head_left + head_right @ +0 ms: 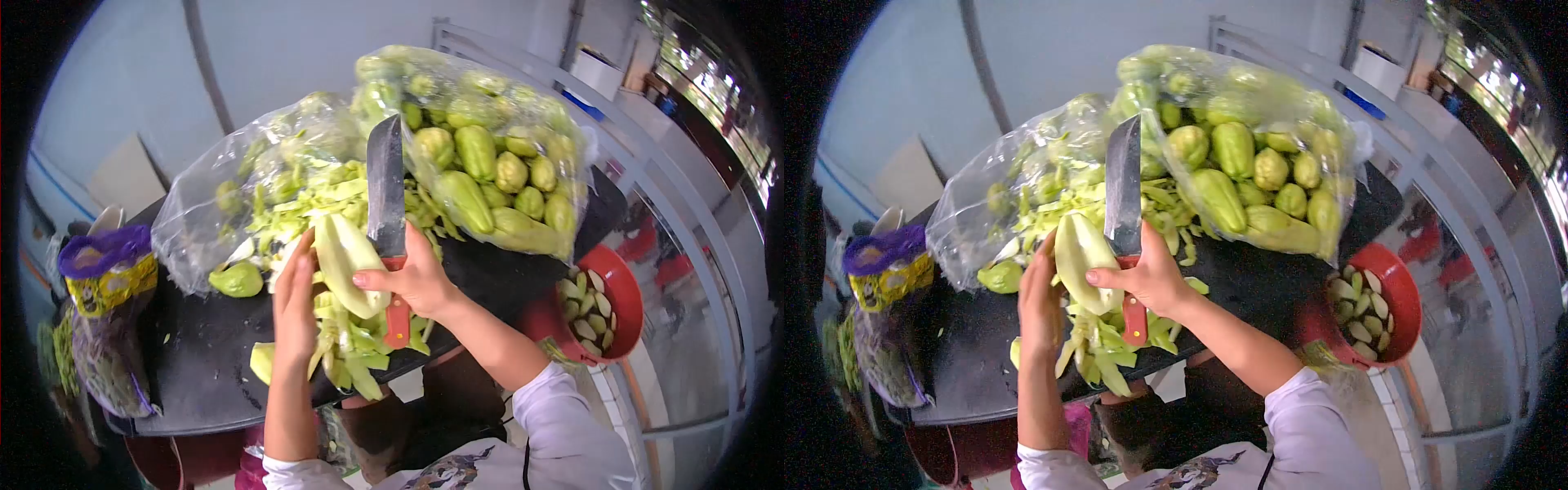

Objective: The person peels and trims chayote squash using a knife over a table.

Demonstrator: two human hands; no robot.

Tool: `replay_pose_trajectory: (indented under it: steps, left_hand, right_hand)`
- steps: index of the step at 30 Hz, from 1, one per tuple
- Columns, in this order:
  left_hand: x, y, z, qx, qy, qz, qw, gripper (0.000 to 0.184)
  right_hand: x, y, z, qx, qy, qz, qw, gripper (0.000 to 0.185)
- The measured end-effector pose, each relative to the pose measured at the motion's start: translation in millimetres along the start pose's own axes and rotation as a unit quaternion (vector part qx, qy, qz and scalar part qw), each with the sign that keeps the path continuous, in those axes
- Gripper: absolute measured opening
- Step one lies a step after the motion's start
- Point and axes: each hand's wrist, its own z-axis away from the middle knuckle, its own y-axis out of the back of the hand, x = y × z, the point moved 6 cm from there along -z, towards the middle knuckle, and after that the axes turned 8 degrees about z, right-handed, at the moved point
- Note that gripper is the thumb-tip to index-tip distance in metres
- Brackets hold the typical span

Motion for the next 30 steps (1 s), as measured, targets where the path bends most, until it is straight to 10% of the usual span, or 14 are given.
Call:
replay_pose_trajectory:
  steps: [5, 9, 14, 17, 22, 27, 30]
  left_hand:
    - [43, 27, 73, -0.107, -0.026, -0.059, 0.992, 0.055]
    - [30, 82, 154, -0.134, 0.135, -0.119, 0.975, 0.061]
    - [-21, 144, 218, -0.033, 0.227, -0.184, 0.956, 0.036]
    - [-50, 175, 240, 0.105, 0.195, -0.214, 0.951, 0.028]
    - [-80, 193, 259, 0.113, 0.239, -0.254, 0.930, 0.032]
    - [-87, 199, 273, 0.107, 0.218, -0.285, 0.927, 0.033]
    - [-94, 195, 268, 0.102, 0.180, -0.320, 0.925, 0.035]
  right_hand:
    - [-43, 85, 71, 0.133, 0.000, -0.039, 0.990, 0.062]
    - [-82, 187, 178, 0.415, 0.044, 0.195, 0.887, 0.066]
    - [-75, 320, 310, 0.586, 0.021, 0.412, 0.698, 0.055]
    - [-18, 388, 377, 0.632, -0.060, 0.366, 0.680, 0.067]
    - [66, 446, 423, 0.565, -0.115, 0.339, 0.743, 0.051]
    - [69, 392, 409, 0.344, -0.119, 0.763, 0.534, 0.036]
    - [24, 287, 383, 0.288, -0.170, 0.698, 0.633, 0.038]
